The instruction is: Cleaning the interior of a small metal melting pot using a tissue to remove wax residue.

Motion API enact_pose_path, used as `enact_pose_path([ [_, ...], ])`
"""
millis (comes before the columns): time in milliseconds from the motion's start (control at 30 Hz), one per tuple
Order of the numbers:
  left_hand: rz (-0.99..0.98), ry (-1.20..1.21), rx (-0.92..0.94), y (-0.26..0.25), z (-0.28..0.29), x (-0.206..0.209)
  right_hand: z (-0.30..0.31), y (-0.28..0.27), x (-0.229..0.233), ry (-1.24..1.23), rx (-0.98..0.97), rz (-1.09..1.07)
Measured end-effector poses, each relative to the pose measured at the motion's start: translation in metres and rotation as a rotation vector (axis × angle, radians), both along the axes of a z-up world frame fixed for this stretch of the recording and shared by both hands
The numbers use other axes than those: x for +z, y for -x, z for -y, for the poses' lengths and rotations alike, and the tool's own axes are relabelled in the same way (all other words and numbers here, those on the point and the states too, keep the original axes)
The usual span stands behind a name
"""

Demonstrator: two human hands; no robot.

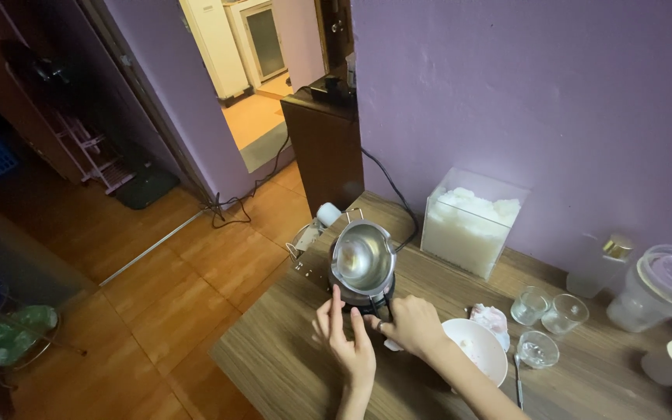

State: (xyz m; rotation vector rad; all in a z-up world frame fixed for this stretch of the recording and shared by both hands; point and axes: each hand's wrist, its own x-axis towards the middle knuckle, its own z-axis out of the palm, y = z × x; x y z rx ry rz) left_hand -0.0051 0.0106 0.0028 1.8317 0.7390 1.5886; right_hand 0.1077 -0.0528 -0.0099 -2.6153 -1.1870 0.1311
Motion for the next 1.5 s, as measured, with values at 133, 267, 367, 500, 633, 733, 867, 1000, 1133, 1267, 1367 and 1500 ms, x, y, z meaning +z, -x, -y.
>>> enact_pose_path([
  [133,-0.084,0.035,0.045,-0.001,0.001,-0.002,0.001,0.003,0.007,-0.028,-0.015,-0.035],
  [267,-0.104,0.012,0.049,-0.002,0.002,-0.003,0.000,0.005,0.010,-0.019,-0.018,-0.061],
  [367,-0.139,0.018,0.046,-0.002,0.001,-0.002,-0.001,0.005,0.010,0.007,-0.012,-0.061],
  [500,-0.135,0.022,0.047,-0.003,0.004,-0.001,0.001,0.007,0.013,-0.004,-0.019,-0.084],
  [633,-0.123,0.001,0.052,-0.004,0.003,-0.001,0.000,0.012,0.019,-0.030,-0.047,-0.165],
  [733,-0.082,0.020,0.039,-0.003,0.001,-0.001,-0.003,0.022,0.032,-0.074,-0.082,-0.326],
  [867,0.155,0.036,-0.099,0.003,0.001,0.012,-0.001,0.036,0.066,-0.146,-0.144,-0.573],
  [1000,0.307,0.229,-0.209,0.002,-0.004,0.004,0.002,0.039,0.072,-0.236,-0.211,-0.710],
  [1133,0.454,0.532,-0.196,-0.006,-0.007,-0.009,0.000,0.036,0.065,-0.305,-0.212,-0.780],
  [1267,0.722,1.233,-0.191,-0.026,-0.006,-0.052,-0.001,0.041,0.077,-0.283,-0.225,-0.812],
  [1367,0.755,1.490,-0.376,-0.038,0.005,-0.085,-0.004,0.042,0.076,-0.291,-0.264,-0.825],
  [1500,1.414,2.421,-0.844,0.001,0.006,-0.250,-0.008,0.045,0.076,-0.281,-0.270,-0.826],
])
